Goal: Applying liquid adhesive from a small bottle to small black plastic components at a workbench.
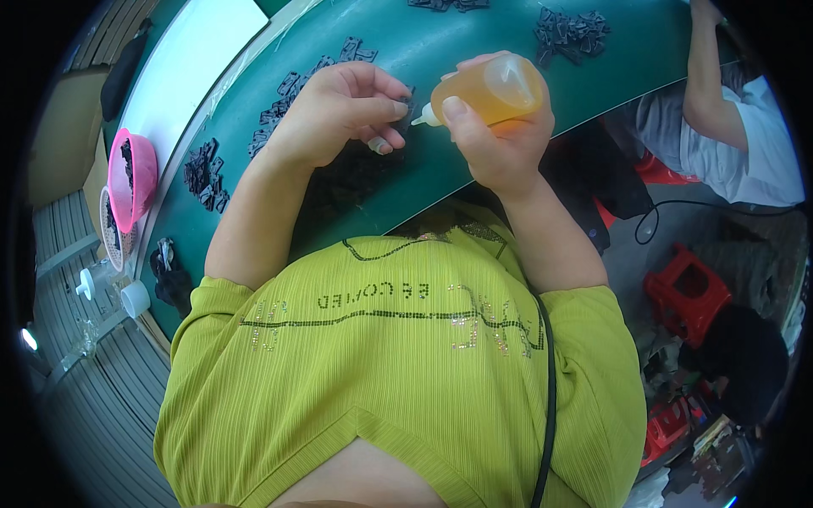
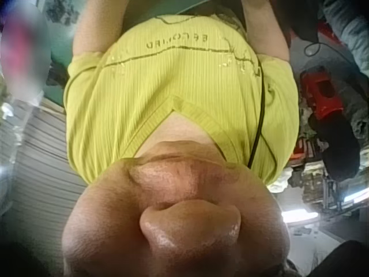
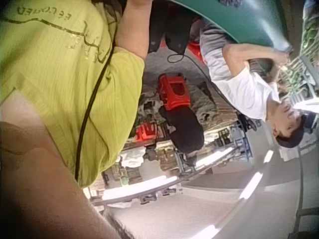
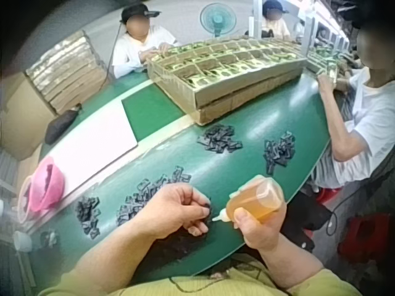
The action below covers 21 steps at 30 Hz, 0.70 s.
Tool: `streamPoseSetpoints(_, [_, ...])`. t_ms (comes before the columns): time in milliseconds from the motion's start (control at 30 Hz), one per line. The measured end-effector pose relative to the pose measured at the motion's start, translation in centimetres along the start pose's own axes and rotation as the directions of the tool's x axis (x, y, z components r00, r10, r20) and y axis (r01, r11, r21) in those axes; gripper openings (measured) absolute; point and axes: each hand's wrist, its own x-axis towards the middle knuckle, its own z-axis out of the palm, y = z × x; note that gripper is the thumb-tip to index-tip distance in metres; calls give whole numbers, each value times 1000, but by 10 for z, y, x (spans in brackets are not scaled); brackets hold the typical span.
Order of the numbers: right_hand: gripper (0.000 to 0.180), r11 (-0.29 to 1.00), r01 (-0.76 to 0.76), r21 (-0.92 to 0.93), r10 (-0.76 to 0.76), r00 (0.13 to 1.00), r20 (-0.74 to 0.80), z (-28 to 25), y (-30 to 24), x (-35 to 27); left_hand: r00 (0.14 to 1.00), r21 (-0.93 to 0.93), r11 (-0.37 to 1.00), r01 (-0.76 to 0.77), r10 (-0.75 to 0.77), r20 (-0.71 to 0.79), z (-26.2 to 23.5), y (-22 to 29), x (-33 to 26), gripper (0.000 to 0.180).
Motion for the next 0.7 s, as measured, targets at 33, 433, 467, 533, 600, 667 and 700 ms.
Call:
streamPoseSetpoints(33, [29,1000,7,-9,-7,1000,-3,1,0,0,1000,-1,1000,-2,2,3,0,0,0,20])
streamPoseSetpoints(433, [24,992,-65,112,78,991,-110,-1,-8,4,1000,5,1000,-12,12,-4,-1,1,2,19])
streamPoseSetpoints(467, [24,992,-61,113,73,991,-111,-6,-9,7,1000,8,1000,-15,15,-4,0,1,2,19])
streamPoseSetpoints(533, [22,883,-107,456,194,970,-148,-21,-14,12,1000,1,1000,-4,4,-14,2,2,3,20])
streamPoseSetpoints(600, [24,847,-100,522,193,973,-127,-34,-13,8,999,39,998,-45,46,-17,6,4,5,20])
streamPoseSetpoints(667, [27,809,-90,581,182,978,-103,-39,-19,2,996,71,993,-92,93,-17,13,6,13,21])
streamPoseSetpoints(700, [29,824,-99,557,166,983,-72,-42,-20,-3,992,149,981,-126,127,1,17,8,21,22])
